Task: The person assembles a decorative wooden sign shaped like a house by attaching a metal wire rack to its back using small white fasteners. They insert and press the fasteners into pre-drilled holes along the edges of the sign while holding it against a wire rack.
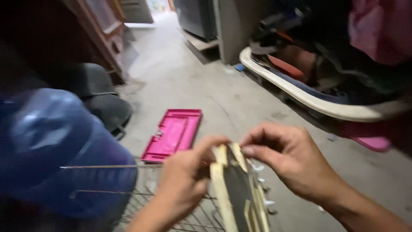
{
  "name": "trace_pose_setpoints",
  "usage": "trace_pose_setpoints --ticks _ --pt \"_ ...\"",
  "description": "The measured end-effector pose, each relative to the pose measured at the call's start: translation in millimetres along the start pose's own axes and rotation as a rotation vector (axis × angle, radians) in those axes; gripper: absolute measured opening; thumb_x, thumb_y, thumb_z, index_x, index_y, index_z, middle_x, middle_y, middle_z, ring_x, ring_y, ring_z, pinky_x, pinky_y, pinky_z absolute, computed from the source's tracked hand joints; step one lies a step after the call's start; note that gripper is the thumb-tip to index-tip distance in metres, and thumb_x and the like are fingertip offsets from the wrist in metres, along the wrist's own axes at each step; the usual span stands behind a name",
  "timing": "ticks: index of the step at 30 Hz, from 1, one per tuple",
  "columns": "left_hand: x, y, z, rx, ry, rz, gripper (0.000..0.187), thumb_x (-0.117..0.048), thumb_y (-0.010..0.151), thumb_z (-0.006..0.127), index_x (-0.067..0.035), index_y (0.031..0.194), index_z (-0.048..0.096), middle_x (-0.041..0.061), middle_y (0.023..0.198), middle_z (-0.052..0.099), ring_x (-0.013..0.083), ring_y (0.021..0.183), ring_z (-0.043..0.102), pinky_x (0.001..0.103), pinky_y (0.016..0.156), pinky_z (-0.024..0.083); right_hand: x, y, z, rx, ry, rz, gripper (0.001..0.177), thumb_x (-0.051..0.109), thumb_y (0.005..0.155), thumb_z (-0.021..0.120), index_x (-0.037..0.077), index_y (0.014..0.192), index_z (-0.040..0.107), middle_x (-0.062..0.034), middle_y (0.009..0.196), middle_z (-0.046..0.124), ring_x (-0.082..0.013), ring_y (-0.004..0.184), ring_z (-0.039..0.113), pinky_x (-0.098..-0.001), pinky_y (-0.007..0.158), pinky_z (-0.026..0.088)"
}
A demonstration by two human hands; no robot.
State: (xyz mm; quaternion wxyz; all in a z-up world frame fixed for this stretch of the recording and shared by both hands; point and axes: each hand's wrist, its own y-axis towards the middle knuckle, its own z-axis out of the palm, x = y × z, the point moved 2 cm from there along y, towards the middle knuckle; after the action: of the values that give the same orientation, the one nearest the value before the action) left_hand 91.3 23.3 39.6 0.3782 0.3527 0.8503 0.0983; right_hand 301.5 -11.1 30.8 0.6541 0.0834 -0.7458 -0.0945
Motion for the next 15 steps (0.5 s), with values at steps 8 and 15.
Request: trace_pose_setpoints --ticks 8,15 --pt "27.3 -42.7 -37.9 0.028 -0.125 -0.062 0.050 -0.006 0.081 0.069 -0.025 0.126 0.060 0.005 0.082 0.077 0.0254 0.073 0.077 0.036 0.061 0.056 9.8 -7.8 68.2 0.127 0.066 0.141 0.012 0.002 0.084 0.072 -0.001 0.093 0.080 -0.0075 0.086 0.078 -0.0131 0.081 0.072 -0.0297 0.075 0.060" --pt "33.8 -55.9 -43.7 0.026 -0.063 -0.023 0.051 -0.001 0.081 0.064 -0.025 0.126 0.059 0.006 0.082 0.077 0.0289 0.075 0.075 0.040 0.062 0.054 7.7 -5.5 77.4 0.117 0.061 0.298 0.014 0.005 0.081 0.072 -0.003 0.092 0.078 -0.0102 0.082 0.077 -0.0169 0.077 0.071 -0.0335 0.074 0.058"
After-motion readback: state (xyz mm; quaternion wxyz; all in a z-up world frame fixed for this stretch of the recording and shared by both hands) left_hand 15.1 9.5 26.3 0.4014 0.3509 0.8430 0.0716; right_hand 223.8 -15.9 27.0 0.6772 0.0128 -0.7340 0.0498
